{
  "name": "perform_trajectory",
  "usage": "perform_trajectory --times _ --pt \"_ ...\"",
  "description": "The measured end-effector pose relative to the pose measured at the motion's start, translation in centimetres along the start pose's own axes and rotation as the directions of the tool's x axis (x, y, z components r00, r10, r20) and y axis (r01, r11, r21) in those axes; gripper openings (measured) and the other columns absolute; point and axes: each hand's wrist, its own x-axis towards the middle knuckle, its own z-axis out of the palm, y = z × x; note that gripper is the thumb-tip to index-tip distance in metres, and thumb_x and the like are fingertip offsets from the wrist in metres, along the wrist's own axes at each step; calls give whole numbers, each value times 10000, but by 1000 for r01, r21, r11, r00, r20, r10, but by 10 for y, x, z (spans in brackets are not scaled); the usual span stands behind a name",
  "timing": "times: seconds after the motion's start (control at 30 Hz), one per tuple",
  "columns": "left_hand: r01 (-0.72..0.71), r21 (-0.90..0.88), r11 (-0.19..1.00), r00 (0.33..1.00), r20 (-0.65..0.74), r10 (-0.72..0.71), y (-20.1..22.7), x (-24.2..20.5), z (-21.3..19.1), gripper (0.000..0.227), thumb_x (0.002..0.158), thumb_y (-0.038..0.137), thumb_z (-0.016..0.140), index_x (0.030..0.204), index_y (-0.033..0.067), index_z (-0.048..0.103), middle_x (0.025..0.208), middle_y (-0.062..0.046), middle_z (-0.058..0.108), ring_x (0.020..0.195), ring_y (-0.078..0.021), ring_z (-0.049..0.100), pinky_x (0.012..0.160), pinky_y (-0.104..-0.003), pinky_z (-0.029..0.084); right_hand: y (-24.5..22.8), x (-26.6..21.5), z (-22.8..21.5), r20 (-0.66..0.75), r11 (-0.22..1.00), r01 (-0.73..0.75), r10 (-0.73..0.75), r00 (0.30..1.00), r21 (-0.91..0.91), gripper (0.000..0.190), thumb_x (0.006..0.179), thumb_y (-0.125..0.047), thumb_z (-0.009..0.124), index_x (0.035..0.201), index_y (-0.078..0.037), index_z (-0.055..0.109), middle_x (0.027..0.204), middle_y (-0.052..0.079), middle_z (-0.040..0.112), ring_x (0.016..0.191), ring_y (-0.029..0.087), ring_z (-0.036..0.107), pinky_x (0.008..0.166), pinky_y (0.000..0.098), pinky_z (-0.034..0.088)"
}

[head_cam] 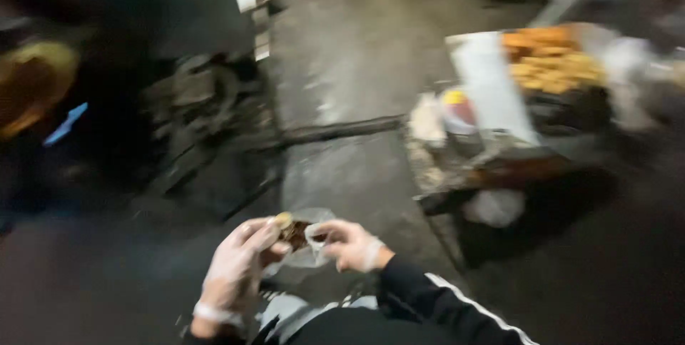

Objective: The person prepares food at a street stall, adding ingredients from a plastic bag into a pan of hot oil on a portable gas stove. They stir the mixture with chopsticks and handle various fried items on a nearby tray.

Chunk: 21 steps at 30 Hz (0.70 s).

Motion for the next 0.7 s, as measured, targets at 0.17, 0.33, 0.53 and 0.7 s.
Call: perform_trajectory --times 0.17,0.33,0.53,0.7 --pt "40 51 998 989 137 -46 -26 16 74 170 843 72 617 976 -31 595 855 -150 631 613 -248 571 633 -340 457 -26 -48 -76 85 428 51 60 995 -903 860 690 -185 510 1388 -561 176 1284 -65 556 789 314 634 581 381 474" --pt "20 199 980 938 336 -87 -12 15 158 193 833 44 621 967 -93 639 853 -170 649 598 -242 563 624 -335 484 17 -64 -150 -72 197 -83 63 995 -977 235 793 -253 486 965 -160 616 947 91 657 812 346 660 536 496 501" --pt "17 350 937 791 568 -227 -4 33 246 232 840 131 626 979 -54 618 676 -136 605 518 -123 528 421 -212 364 19 -127 -227 -510 390 -475 15 860 -789 199 800 -401 512 906 -244 573 953 74 565 810 362 623 645 511 482" --pt "-84 403 911 683 689 -242 -28 79 306 203 823 146 653 924 -28 629 761 -131 653 596 -186 615 559 -266 486 23 -179 -250 -650 518 -463 -265 712 -719 166 774 -313 636 728 -189 535 952 -9 499 707 261 589 530 438 456"
